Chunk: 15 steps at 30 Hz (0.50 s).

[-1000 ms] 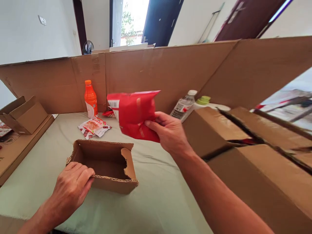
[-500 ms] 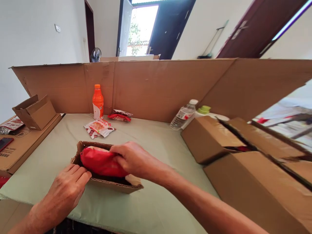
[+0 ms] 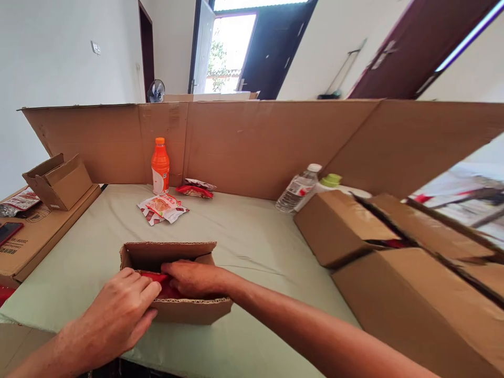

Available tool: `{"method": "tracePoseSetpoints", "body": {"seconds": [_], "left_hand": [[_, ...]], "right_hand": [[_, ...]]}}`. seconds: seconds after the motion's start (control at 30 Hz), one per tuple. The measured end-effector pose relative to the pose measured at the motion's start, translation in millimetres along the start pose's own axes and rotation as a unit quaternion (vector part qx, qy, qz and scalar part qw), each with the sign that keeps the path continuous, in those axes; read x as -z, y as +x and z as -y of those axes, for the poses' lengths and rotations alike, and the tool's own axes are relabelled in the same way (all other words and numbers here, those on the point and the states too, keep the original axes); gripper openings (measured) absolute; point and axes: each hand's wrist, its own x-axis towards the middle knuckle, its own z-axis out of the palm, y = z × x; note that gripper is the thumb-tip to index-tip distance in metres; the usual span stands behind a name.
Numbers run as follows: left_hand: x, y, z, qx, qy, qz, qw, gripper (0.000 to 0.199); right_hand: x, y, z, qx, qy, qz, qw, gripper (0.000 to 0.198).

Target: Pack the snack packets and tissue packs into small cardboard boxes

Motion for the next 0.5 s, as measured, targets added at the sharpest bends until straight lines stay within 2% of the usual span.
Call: {"method": "tracePoseSetpoints", "body": {"seconds": [0.1, 0.2, 0.27, 0.33, 0.4, 0.47, 0.5], "left_hand": [[-0.3, 6.4, 1.8, -0.010, 0.004, 0.049, 0.999, 0.008], [-1.4, 7.3, 5.0, -0.031, -0.010, 0.057, 0.998, 0.009], [-3.1, 6.3, 6.6, -0.041, -0.019, 0.052, 0.998, 0.012], [-7.0, 5.4, 7.6, -0.049, -0.025, 0.045, 0.997, 0.014], [-14.1, 5.0, 8.9, -0.059, -0.024, 0.026, 0.998, 0.014], [-23.7, 5.4, 11.2, -0.074, -0.016, -0.017, 0.997, 0.013], [-29.0, 6.0, 12.7, -0.084, -0.011, -0.047, 0.995, 0.013]], "right_hand": [[2.8, -3.1, -3.5, 0.005, 0.016, 0.014, 1.000, 0.022], [7.4, -13.1, -4.0, 0.023, 0.010, 0.015, 1.000, 0.029], [13.4, -24.3, -5.0, 0.060, 0.013, -0.020, 0.998, 0.034], [25.3, -35.8, -11.2, 0.098, 0.047, -0.107, 0.988, 0.032], [43.7, -41.6, -26.7, 0.107, 0.091, -0.227, 0.964, 0.030], [66.2, -35.4, -52.5, 0.069, 0.100, -0.351, 0.928, 0.032], [77.7, -26.9, -68.7, 0.025, 0.083, -0.400, 0.912, 0.031]]}}
